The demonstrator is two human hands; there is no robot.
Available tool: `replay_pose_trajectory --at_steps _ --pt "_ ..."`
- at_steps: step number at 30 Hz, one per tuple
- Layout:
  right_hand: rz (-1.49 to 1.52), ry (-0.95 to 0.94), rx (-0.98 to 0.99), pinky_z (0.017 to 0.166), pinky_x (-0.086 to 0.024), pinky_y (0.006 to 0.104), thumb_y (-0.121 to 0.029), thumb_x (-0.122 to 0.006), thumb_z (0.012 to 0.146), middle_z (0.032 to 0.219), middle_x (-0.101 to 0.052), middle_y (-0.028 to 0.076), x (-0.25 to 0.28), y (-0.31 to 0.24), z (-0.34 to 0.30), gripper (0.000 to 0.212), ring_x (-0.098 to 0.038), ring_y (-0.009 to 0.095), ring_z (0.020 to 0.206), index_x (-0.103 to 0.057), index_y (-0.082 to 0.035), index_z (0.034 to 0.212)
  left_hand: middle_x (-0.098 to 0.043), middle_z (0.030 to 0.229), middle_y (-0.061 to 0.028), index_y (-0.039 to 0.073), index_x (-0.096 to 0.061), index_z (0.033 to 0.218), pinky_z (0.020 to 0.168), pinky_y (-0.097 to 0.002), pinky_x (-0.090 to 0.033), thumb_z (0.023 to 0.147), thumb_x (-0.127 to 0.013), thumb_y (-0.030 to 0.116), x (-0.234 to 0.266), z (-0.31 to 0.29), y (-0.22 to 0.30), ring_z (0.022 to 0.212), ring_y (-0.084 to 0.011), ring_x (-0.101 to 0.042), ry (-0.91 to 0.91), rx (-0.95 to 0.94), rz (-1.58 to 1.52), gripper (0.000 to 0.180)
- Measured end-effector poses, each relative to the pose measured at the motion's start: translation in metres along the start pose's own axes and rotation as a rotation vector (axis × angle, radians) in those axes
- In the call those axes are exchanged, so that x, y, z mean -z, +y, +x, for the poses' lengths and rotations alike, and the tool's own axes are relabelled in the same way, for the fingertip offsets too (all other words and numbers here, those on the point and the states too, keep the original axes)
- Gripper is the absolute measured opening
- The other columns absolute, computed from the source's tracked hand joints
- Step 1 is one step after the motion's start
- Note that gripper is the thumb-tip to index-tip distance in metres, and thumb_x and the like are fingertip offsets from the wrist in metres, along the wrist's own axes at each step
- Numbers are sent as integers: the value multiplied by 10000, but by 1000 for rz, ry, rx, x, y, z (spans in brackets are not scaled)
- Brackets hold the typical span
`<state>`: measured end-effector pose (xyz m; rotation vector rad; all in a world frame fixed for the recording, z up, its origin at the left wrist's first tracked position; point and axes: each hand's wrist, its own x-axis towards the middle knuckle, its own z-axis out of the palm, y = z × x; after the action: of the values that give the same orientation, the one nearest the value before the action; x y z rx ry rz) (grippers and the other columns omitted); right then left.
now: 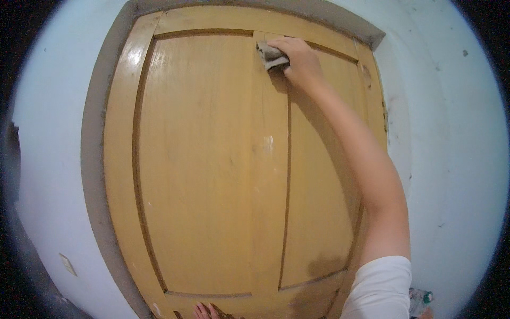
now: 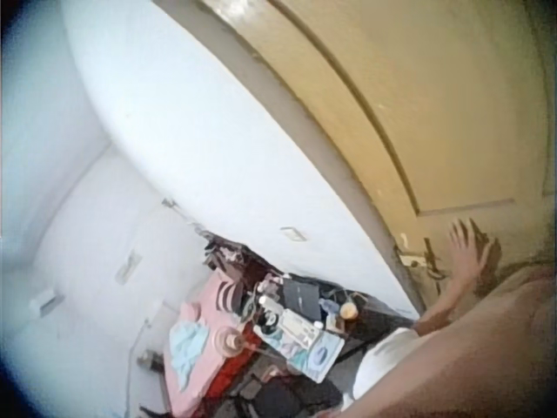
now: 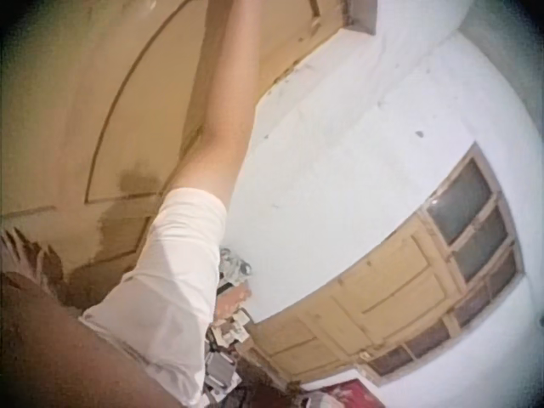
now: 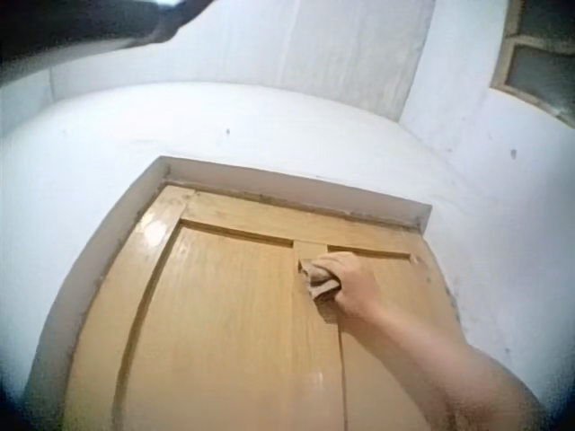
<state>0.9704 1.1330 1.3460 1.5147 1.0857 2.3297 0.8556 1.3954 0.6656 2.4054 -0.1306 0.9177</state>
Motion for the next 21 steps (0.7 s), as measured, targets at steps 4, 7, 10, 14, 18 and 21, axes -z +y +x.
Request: replay_pose_trajectory --at_steps 4,7,10,14,18,21 --pt "6 -110 78 992 -489 425 107 -640 672 1261 -654 92 26 -26 -24 589 -579 337 1203 -648 -98 1224 -45 1626 -354 62 -208 1598 1194 -628 -175 892 -695 509 2 0 -5 1492 -550 -92 -60 -14 70 967" --pt "-10 -149 164 972 -497 427 64 -676 674 1263 -643 85 36 -35 -41 596 -588 333 1186 -646 -112 1243 -39 1628 -353 81 -215 1601 1195 -631 -164 901 -681 515 4 1 -7 1494 -550 -87 -63 -23 51 946" --pt "-55 -108 286 962 -507 417 -2 -708 705 1247 -644 83 38 -45 -58 555 -595 306 1176 -648 -120 1243 -32 1630 -350 99 -220 1603 1197 -625 -166 908 -672 518 7 0 -8 1497 -546 -82 -70 -28 69 928" --pt "-72 -77 246 948 -523 416 -51 -733 722 1230 -645 54 36 -47 -53 523 -601 295 1161 -647 -128 1232 -36 1636 -338 107 -239 1599 1199 -617 -171 911 -671 514 14 2 -5 1500 -538 -81 -131 -15 68 908" --pt "-48 -60 136 921 -528 422 -31 -704 736 1231 -640 64 27 -48 -32 505 -602 308 1148 -640 -128 1227 -66 1641 -322 113 -268 1591 1197 -619 -179 913 -674 507 12 2 -4 1504 -527 -93 -128 14 44 883" --pt "-60 -20 84 904 -523 425 13 -643 748 1209 -653 88 18 -48 -13 477 -614 323 1114 -644 -120 1206 -93 1639 -319 116 -284 1586 1199 -609 -192 916 -677 496 7 1 -7 1505 -517 -109 -85 -9 68 865"
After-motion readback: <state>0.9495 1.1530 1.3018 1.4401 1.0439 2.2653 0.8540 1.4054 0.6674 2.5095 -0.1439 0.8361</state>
